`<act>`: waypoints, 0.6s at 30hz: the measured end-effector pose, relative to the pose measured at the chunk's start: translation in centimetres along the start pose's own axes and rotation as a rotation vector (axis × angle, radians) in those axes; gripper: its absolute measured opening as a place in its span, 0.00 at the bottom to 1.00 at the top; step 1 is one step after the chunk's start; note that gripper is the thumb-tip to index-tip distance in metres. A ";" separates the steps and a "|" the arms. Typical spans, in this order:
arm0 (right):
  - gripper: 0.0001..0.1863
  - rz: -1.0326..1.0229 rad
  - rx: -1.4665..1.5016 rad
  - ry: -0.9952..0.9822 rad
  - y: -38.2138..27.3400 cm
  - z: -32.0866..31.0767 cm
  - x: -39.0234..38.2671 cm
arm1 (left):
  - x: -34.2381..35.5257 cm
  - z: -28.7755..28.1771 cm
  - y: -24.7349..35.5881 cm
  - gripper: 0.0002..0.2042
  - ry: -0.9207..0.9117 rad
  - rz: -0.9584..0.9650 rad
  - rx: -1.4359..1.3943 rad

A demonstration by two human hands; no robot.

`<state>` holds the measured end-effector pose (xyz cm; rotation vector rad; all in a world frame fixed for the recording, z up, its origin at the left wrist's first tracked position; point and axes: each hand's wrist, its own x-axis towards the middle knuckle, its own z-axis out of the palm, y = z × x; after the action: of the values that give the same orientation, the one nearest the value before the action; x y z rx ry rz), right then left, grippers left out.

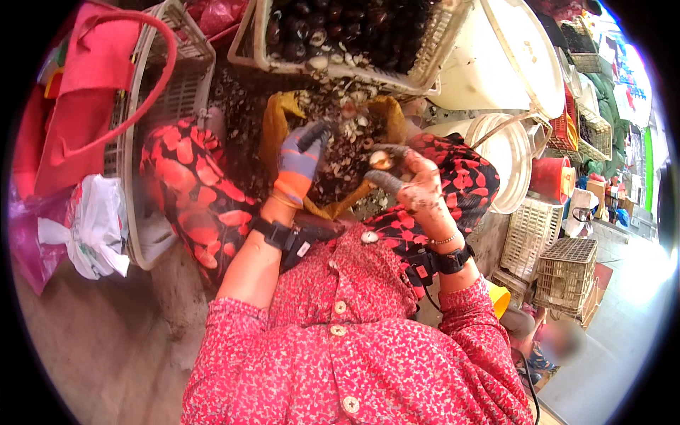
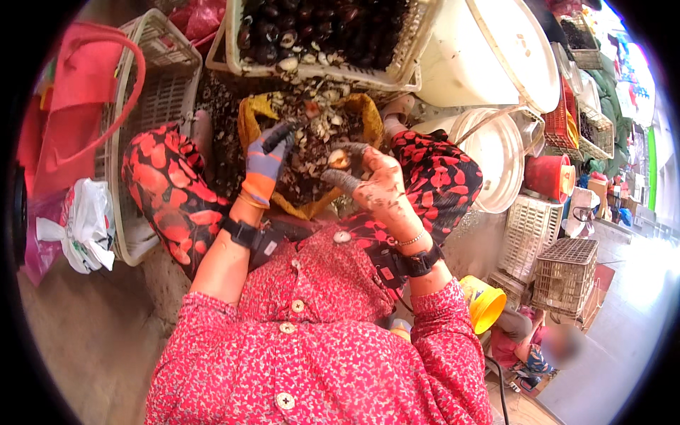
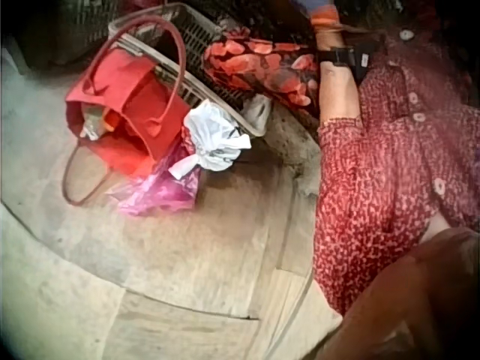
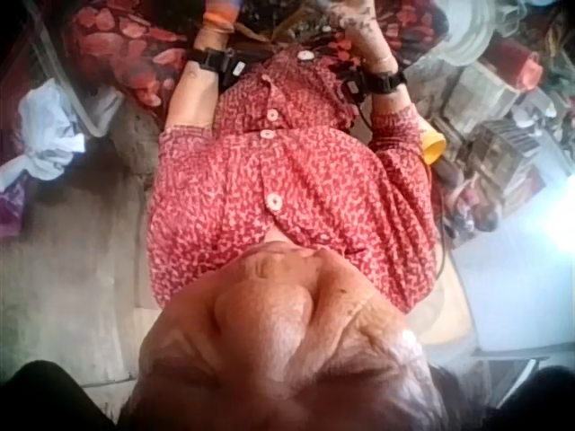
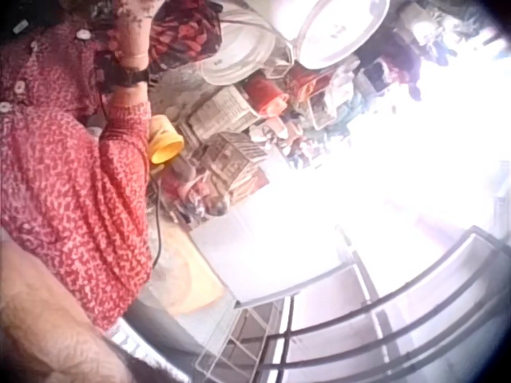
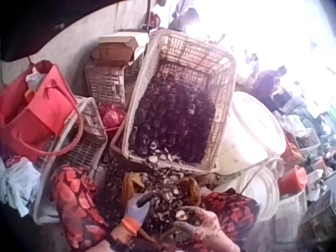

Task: The person shucks and cleans mussels by hand, removing the meat from the shells and placing it in a container.

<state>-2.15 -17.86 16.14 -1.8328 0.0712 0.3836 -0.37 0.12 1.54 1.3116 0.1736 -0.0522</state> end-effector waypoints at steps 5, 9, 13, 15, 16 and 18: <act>0.17 -0.271 -0.796 -0.042 2.6 -2.6 4.1 | 0.2 0.4 -1.5 0.15 0.001 -0.080 -0.001; 0.13 -0.354 -0.977 0.250 4.7 -5.3 11.9 | 0.3 0.6 -2.2 0.13 -0.004 -0.090 -0.020; 0.15 -0.400 -1.218 0.339 3.1 -5.4 17.6 | 0.4 0.6 -1.9 0.11 0.040 -0.177 -0.013; 0.13 -0.391 -1.321 0.332 3.5 -5.2 20.7 | 0.3 0.8 -1.4 0.10 0.024 -0.128 0.034; 0.11 -0.312 -1.336 0.369 3.7 -4.4 22.2 | 0.4 0.9 -1.2 0.10 0.012 -0.101 0.036; 0.08 -0.175 -1.352 0.391 3.5 -3.2 23.5 | 0.5 1.2 -0.5 0.10 -0.005 -0.052 0.038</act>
<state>19.86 -18.43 6.78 -3.2002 -0.1154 -0.1435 0.15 -1.12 1.31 1.3452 0.2036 -0.1032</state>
